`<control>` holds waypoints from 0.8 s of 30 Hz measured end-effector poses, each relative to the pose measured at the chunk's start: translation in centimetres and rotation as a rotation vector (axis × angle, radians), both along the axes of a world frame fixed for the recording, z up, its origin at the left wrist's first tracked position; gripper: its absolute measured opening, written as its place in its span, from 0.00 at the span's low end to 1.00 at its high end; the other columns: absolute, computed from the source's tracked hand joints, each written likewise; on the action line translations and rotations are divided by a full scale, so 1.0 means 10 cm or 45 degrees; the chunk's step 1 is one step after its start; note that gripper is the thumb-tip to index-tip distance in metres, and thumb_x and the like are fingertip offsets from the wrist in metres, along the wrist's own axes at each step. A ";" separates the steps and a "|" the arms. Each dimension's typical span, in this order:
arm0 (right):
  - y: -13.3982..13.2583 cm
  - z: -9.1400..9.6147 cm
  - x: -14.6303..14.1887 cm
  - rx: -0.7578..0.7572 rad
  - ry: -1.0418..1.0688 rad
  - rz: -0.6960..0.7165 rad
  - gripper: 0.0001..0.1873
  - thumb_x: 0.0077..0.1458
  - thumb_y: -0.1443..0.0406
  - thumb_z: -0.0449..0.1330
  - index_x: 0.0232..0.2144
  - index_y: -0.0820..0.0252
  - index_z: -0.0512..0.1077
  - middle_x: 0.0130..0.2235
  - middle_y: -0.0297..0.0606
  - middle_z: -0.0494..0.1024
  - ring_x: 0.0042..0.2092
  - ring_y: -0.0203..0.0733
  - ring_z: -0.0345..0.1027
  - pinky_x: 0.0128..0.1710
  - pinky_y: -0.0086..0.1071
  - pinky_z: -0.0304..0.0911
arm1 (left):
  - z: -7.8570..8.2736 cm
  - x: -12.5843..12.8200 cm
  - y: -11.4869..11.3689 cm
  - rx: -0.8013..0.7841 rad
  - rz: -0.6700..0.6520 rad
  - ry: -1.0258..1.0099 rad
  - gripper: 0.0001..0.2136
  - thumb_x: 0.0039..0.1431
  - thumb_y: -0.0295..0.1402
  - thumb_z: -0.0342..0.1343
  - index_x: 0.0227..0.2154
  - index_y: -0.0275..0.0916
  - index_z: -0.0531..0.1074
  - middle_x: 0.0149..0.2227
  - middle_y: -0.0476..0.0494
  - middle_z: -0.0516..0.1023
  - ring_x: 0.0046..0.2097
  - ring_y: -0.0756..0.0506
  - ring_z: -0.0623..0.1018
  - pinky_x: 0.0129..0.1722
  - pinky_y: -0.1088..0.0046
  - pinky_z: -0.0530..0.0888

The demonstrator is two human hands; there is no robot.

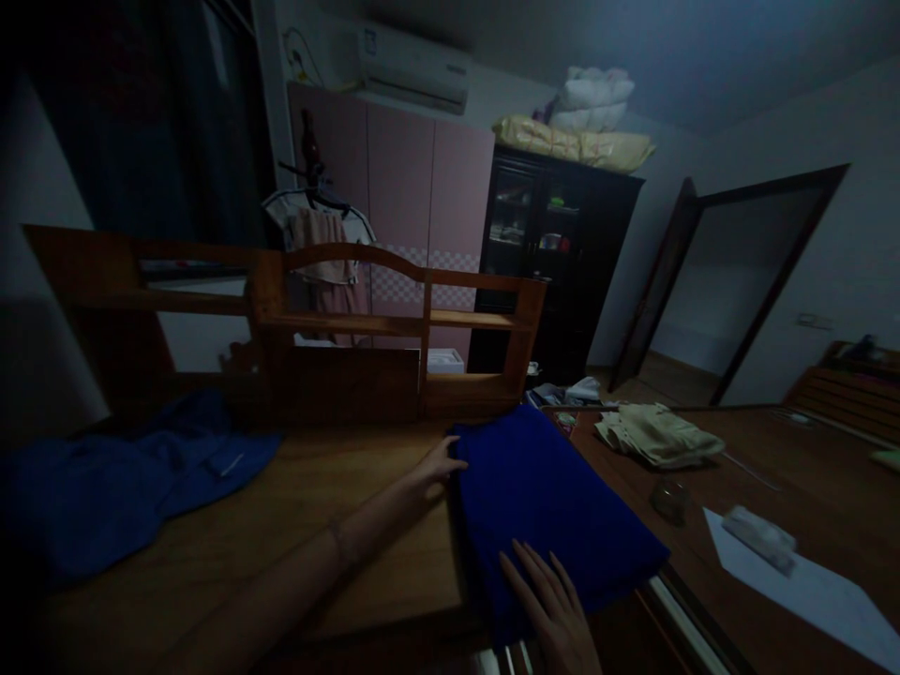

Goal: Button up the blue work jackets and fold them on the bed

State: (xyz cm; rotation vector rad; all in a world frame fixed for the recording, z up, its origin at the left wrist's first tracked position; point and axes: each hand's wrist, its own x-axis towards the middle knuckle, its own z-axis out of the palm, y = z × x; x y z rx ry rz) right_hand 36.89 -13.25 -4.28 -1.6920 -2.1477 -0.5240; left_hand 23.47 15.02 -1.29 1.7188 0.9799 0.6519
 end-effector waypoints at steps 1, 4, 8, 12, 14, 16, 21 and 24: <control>0.04 -0.02 -0.01 -0.031 0.053 -0.004 0.35 0.54 0.68 0.48 0.64 0.56 0.48 0.64 0.42 0.53 0.62 0.50 0.51 0.60 0.48 0.49 | -0.01 0.06 0.04 -0.015 0.004 0.020 0.29 0.46 0.25 0.58 0.55 0.38 0.63 0.38 0.44 0.77 0.36 0.46 0.77 0.34 0.73 0.73; 0.20 -0.08 -0.09 -0.030 0.239 -0.013 0.33 0.55 0.70 0.45 0.63 0.51 0.50 0.63 0.39 0.55 0.62 0.48 0.52 0.59 0.50 0.51 | 0.02 0.22 0.10 0.059 0.055 0.079 0.28 0.45 0.21 0.56 0.53 0.35 0.65 0.42 0.41 0.76 0.40 0.45 0.76 0.38 0.73 0.73; 0.34 0.01 -0.28 -0.043 0.452 -0.053 0.31 0.55 0.70 0.47 0.61 0.50 0.56 0.62 0.38 0.57 0.63 0.49 0.50 0.60 0.55 0.48 | 0.15 0.25 0.08 0.209 0.145 0.146 0.24 0.48 0.24 0.54 0.51 0.36 0.68 0.50 0.38 0.72 0.53 0.40 0.70 0.52 0.67 0.67; 0.32 0.42 -0.31 -0.112 0.667 -0.035 0.20 0.57 0.63 0.52 0.52 0.50 0.68 0.62 0.38 0.58 0.64 0.55 0.45 0.59 0.58 0.49 | 0.20 0.13 -0.26 0.474 0.188 0.211 0.23 0.57 0.34 0.50 0.56 0.38 0.63 0.63 0.37 0.54 0.64 0.35 0.54 0.62 0.56 0.51; 0.39 0.66 -0.19 -0.084 0.715 -0.022 0.18 0.59 0.60 0.50 0.50 0.50 0.70 0.62 0.38 0.57 0.63 0.54 0.47 0.59 0.55 0.49 | 0.17 0.03 -0.57 0.733 0.054 0.287 0.27 0.59 0.43 0.46 0.60 0.39 0.57 0.67 0.37 0.42 0.65 0.33 0.47 0.63 0.52 0.46; 0.60 0.81 0.02 0.020 0.694 -0.105 0.20 0.60 0.58 0.49 0.52 0.51 0.68 0.62 0.39 0.57 0.62 0.51 0.50 0.59 0.49 0.51 | 0.11 -0.12 -0.94 0.897 -0.201 0.343 0.31 0.59 0.51 0.42 0.62 0.43 0.53 0.68 0.41 0.37 0.66 0.33 0.42 0.63 0.49 0.46; 1.35 0.63 0.60 0.133 0.350 -0.516 0.25 0.60 0.54 0.48 0.56 0.57 0.64 0.64 0.43 0.52 0.64 0.52 0.45 0.61 0.49 0.44 | -0.16 -0.50 -1.69 0.967 -0.657 0.372 0.37 0.57 0.55 0.44 0.65 0.44 0.41 0.67 0.40 0.30 0.66 0.32 0.37 0.62 0.44 0.47; 1.59 0.28 0.86 -0.069 0.152 -0.799 0.29 0.61 0.52 0.45 0.60 0.55 0.59 0.65 0.45 0.49 0.65 0.55 0.39 0.60 0.56 0.36 | -0.34 -0.58 -1.88 0.881 -0.657 0.410 0.38 0.58 0.51 0.45 0.65 0.41 0.36 0.66 0.38 0.30 0.66 0.31 0.38 0.62 0.42 0.50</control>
